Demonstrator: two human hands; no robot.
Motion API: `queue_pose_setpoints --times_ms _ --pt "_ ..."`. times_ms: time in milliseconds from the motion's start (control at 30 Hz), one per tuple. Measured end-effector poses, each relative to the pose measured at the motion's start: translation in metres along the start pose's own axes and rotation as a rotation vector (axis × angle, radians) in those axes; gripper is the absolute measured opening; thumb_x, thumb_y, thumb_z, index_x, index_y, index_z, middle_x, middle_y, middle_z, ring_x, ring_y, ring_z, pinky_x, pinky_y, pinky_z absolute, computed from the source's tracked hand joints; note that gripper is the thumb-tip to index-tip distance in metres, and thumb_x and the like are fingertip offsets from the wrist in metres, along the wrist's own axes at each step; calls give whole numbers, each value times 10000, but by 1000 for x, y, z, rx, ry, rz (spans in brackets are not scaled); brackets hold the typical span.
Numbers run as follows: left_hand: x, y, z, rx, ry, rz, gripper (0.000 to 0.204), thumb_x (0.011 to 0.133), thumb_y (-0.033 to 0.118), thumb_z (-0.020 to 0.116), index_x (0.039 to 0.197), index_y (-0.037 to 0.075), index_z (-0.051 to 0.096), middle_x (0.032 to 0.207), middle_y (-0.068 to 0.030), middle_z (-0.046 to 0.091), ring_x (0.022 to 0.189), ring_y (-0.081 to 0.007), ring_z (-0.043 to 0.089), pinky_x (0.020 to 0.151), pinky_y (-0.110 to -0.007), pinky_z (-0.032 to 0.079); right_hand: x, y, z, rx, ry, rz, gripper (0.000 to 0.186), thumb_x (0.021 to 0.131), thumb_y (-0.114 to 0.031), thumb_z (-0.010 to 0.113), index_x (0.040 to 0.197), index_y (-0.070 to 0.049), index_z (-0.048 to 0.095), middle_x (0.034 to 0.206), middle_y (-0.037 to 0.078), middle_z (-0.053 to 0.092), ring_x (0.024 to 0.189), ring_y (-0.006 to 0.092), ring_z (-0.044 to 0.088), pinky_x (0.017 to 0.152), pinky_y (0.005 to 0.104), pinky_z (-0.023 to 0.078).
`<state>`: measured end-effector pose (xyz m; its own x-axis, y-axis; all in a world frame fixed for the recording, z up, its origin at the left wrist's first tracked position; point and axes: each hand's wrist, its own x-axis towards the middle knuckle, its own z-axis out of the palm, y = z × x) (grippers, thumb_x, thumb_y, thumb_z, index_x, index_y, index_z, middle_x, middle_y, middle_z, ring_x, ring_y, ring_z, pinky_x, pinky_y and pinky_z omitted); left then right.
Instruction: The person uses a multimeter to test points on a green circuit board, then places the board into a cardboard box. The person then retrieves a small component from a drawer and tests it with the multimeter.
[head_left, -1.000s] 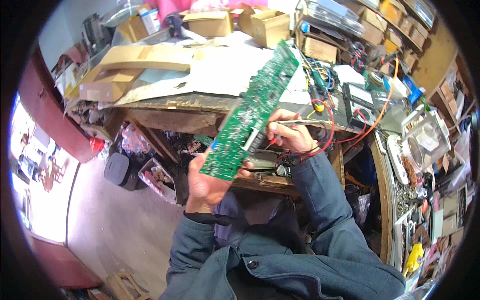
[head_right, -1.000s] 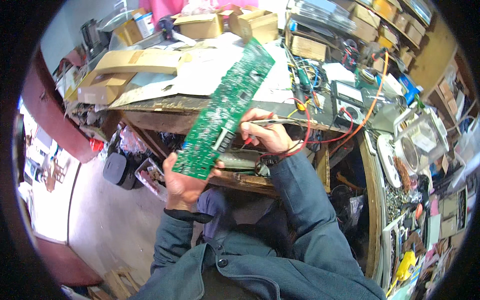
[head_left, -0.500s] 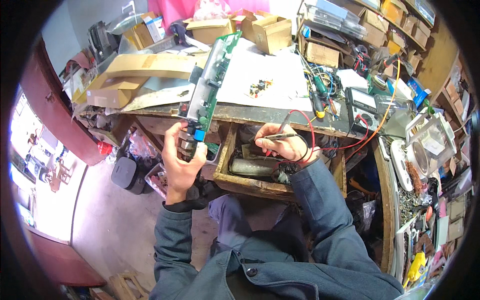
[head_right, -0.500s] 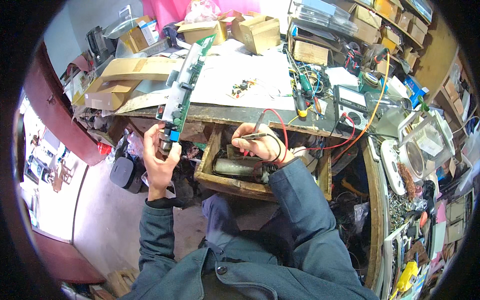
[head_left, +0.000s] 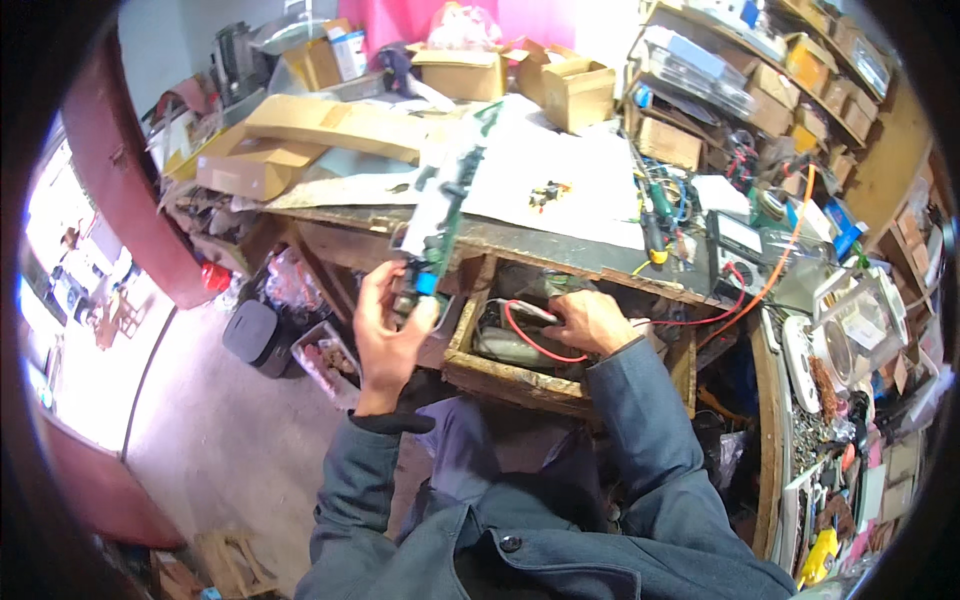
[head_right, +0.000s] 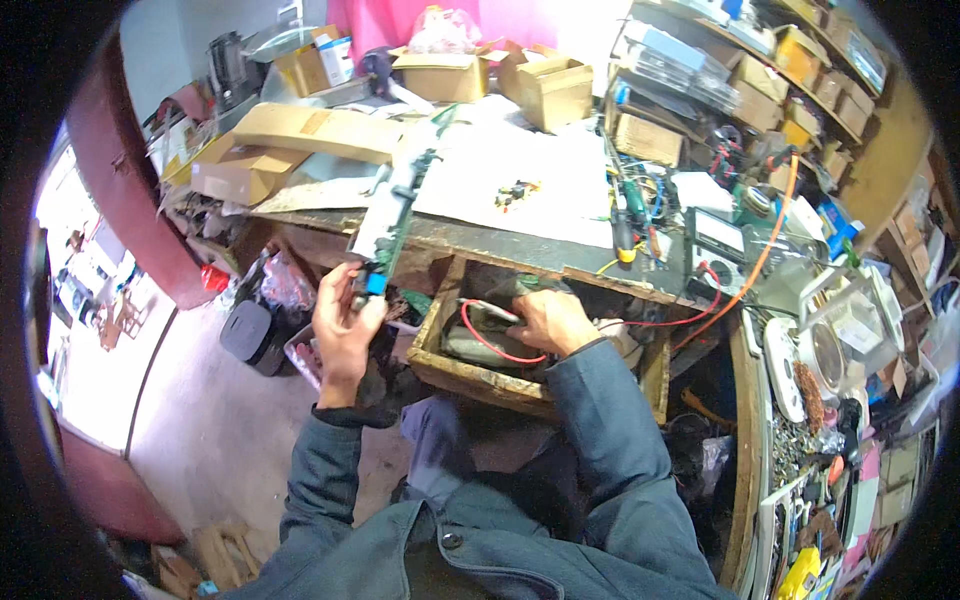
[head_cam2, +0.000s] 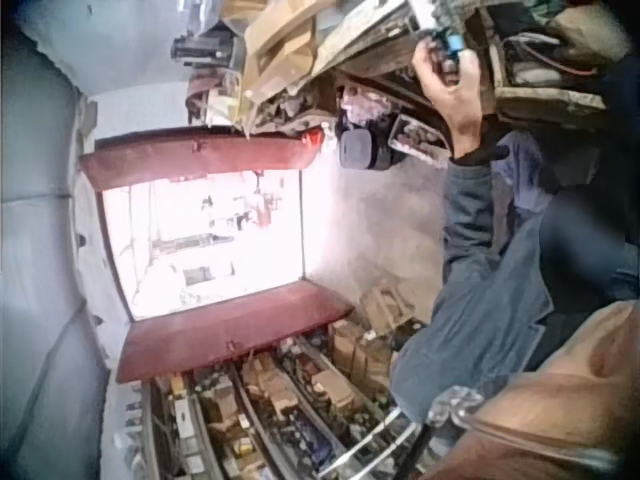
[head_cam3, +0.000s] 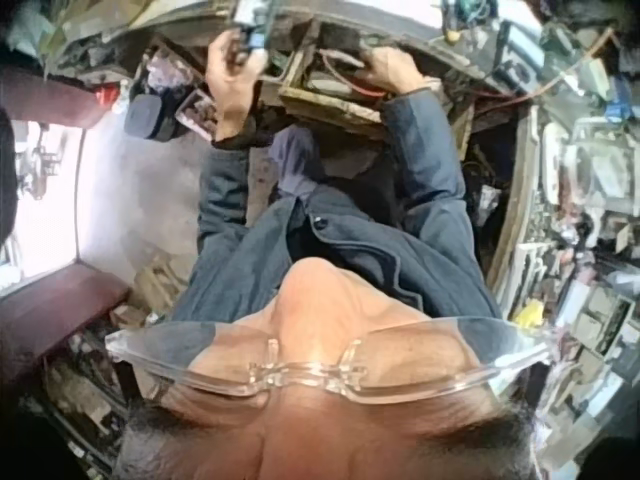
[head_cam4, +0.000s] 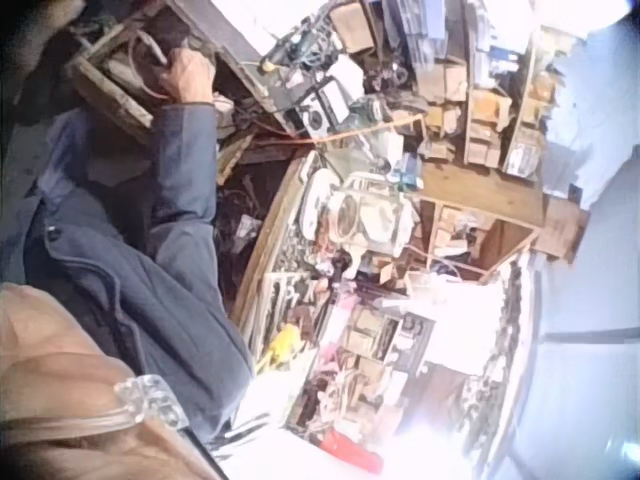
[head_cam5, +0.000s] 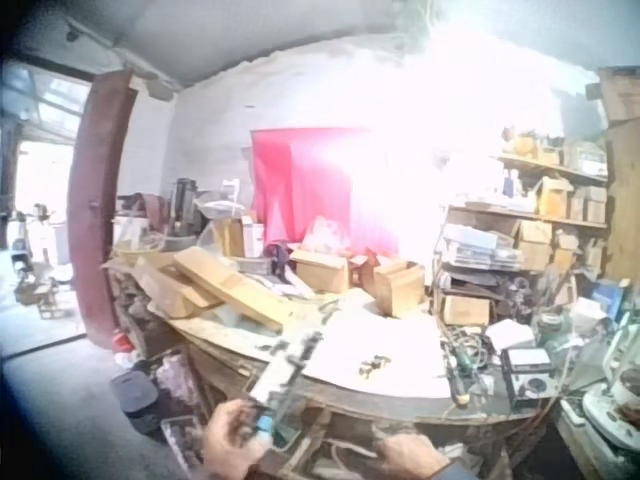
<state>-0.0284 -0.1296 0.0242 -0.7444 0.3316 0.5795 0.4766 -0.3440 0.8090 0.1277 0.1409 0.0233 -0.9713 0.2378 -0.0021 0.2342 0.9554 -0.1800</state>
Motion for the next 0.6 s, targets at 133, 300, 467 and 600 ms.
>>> queue_pose_setpoints --times_ms 133,300,467,600 --pt "-9 -1 -12 -311 6 -129 504 991 128 692 1420 -45 493 1276 -165 641 1117 -287 703 962 -398 595 8 3 7 146 -67 -69 448 809 -416 827 1098 -81 758 973 202 765 951 395 739 844 487 581" --pt "-21 -16 -19 -250 68 -139 475 970 76 715 1396 1 519 1236 -112 651 1098 -223 688 970 -369 576 9 4 -4 418 -117 -91 408 845 -288 821 1169 -48 756 999 160 774 919 274 750 790 406 585" --pt "-37 6 -12 -74 65 -115 577 909 58 768 1423 3 512 1234 -59 631 1062 -132 623 972 -301 511 5 -3 -5 821 16 -56 251 967 -185 762 1166 -33 755 964 42 759 796 108 657 713 277 539" --pt "-44 14 -1 176 80 43 627 843 90 815 1395 -16 537 1266 -118 644 1125 -211 643 1014 -355 512 4 -34 -6 1265 -59 -136 328 1036 -195 704 1323 -38 683 1020 36 759 799 84 656 706 251 537"
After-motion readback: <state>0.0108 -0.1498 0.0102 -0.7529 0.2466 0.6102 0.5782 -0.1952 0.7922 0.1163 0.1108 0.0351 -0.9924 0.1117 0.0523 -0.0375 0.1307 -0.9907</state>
